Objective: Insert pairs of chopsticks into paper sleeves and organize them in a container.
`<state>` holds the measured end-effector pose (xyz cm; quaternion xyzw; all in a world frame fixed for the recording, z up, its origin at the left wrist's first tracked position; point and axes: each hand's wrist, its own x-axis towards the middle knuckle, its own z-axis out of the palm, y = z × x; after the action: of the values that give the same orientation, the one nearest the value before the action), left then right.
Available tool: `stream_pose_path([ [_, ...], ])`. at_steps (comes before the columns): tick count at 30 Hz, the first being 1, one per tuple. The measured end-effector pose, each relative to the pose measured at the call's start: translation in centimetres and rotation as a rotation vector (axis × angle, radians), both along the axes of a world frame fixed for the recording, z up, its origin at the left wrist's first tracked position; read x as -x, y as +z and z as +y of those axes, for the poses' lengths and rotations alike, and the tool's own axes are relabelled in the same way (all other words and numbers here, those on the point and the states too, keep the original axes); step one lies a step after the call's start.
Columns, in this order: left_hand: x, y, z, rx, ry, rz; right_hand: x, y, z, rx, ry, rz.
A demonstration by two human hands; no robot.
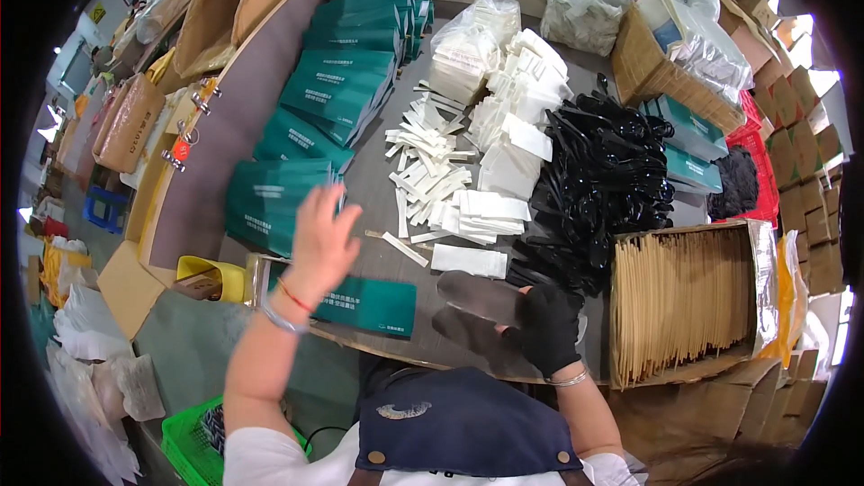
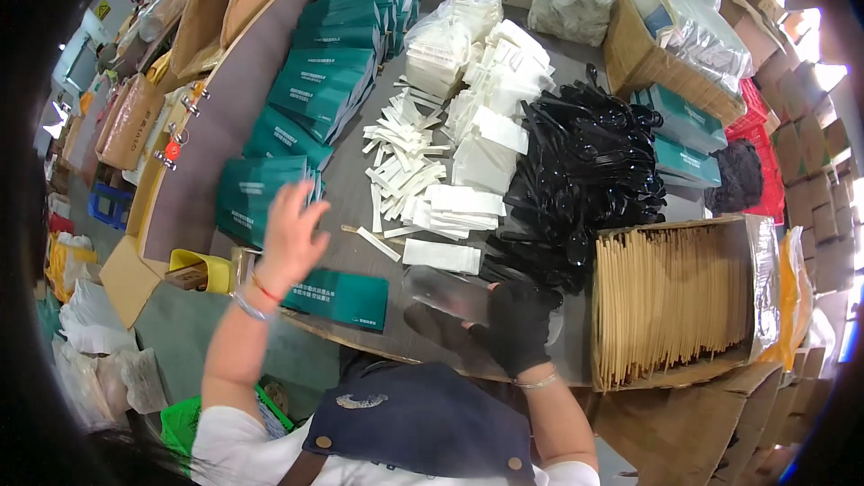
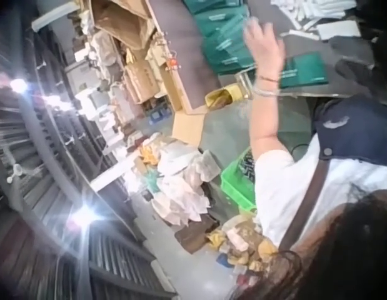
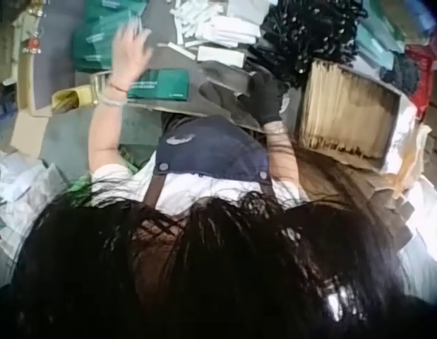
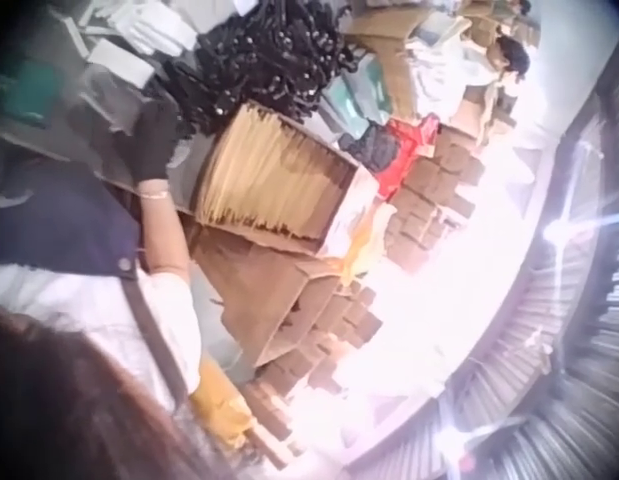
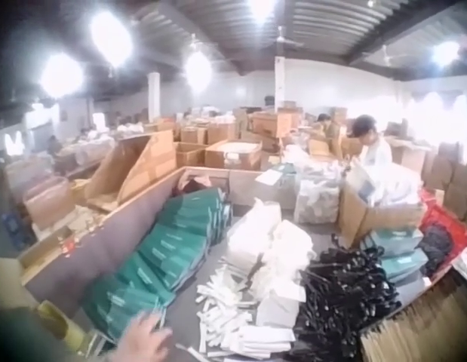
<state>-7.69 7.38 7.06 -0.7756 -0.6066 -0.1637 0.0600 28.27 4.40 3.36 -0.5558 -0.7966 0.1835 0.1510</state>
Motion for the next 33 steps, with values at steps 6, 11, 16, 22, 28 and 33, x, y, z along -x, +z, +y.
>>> stream_pose_path([
  [6, -6.6, -9.8, -8.3, 0.306, 0.256, -0.298, 1.4, -0.7, -0.8, 0.003, 0.112, -0.181],
  [11, -6.0, -10.7, -8.3, 0.356, 0.295, -0.428, 1.9, -0.4, -0.9, 0.086, 0.19, -0.257],
  [16, -6.7, -10.2, -8.0, 0.377, 0.289, -0.447, 5.8, -3.5, -0.8, 0.183, 0.279, -0.085],
  [22, -5.3, -10.5, -2.6, 0.143, 0.008, -0.495, 5.3, -3.3, -0.1, -0.11, 0.17, 0.105],
  [28, -2.7, -10.7, 0.7, 0.106, -0.031, -0.328, -10.9, -4.3, -0.3, -0.327, -0.48, 0.054],
  [33, -2.4, -9.9, 0.6, 0.238, -0.022, -0.232, -23.6, -3.5, -2.5, -0.466, -0.89, -0.263],
])
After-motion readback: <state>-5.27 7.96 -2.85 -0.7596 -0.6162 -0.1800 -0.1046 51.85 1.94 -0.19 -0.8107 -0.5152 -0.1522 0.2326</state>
